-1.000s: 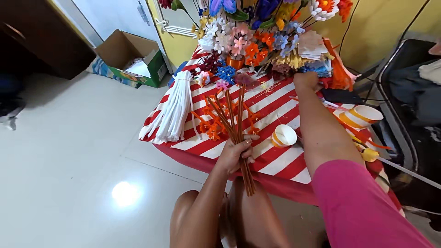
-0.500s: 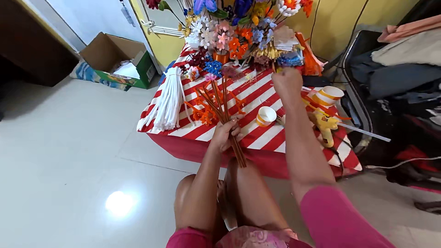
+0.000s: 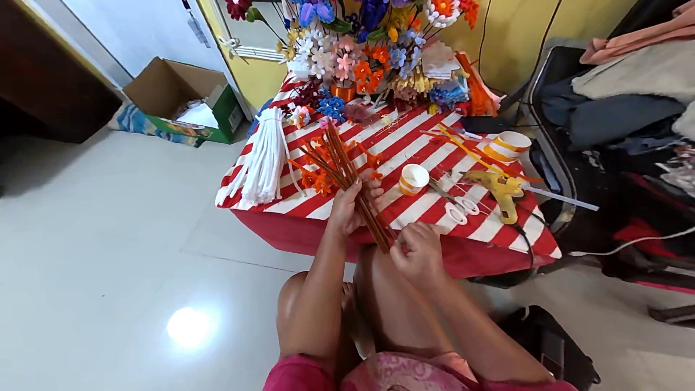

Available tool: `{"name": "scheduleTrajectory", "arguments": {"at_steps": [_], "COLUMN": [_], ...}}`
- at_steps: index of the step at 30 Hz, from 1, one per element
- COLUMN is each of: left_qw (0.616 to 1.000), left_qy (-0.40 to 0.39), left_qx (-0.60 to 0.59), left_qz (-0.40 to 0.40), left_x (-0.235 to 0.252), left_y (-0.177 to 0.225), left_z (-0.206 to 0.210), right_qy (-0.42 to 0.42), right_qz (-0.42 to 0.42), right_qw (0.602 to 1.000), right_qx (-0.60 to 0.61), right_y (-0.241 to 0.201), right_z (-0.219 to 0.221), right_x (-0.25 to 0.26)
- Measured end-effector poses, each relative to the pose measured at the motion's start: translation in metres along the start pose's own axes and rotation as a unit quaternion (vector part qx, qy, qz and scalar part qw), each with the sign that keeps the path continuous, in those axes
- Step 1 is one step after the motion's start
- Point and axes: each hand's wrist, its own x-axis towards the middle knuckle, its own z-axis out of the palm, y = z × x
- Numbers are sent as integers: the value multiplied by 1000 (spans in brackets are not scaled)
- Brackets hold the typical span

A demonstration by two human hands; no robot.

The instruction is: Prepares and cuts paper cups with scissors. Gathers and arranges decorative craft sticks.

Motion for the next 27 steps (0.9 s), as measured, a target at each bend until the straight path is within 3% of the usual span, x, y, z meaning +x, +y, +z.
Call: {"name": "scheduleTrajectory", "arguments": {"at_steps": [4, 6, 8, 10, 13, 17, 22, 25, 27], "left_qw": [1000, 1000, 999, 999, 998, 999, 998, 998, 998], "left_qy": [-1, -15, -18, -14, -20, 0, 13, 37, 39], "left_qx": [-3, -17, -22, -33, -52, -41, -47, -37, -39], "left_qz": [15, 15, 17, 19, 12, -19, -28, -27, -28], "left_x": [2, 3, 3, 3, 5, 6, 6, 5, 6], "left_y": [-2, -2, -3, -4, -5, -2, 2, 3, 3], "left_z": [-3, -4, -4, -4, -4, -3, 0, 3, 4], "right_qy": [-64, -145, -273, -316, -236, -48, 180, 159, 113], "right_qz": [0, 17, 62, 98, 140, 185, 302, 395, 436], "right_qw": [998, 989, 955, 928, 944, 958, 880, 849, 852], "right_qx": [12, 25, 96, 169, 184, 215, 319, 312, 267], "right_y": [8, 9, 9, 14, 17, 47, 107, 142, 170], "right_z": [0, -11, -31, -47, -64, -64, -43, -22, -1], "right_x": [0, 6, 23, 48, 95, 171, 254, 276, 283]}}
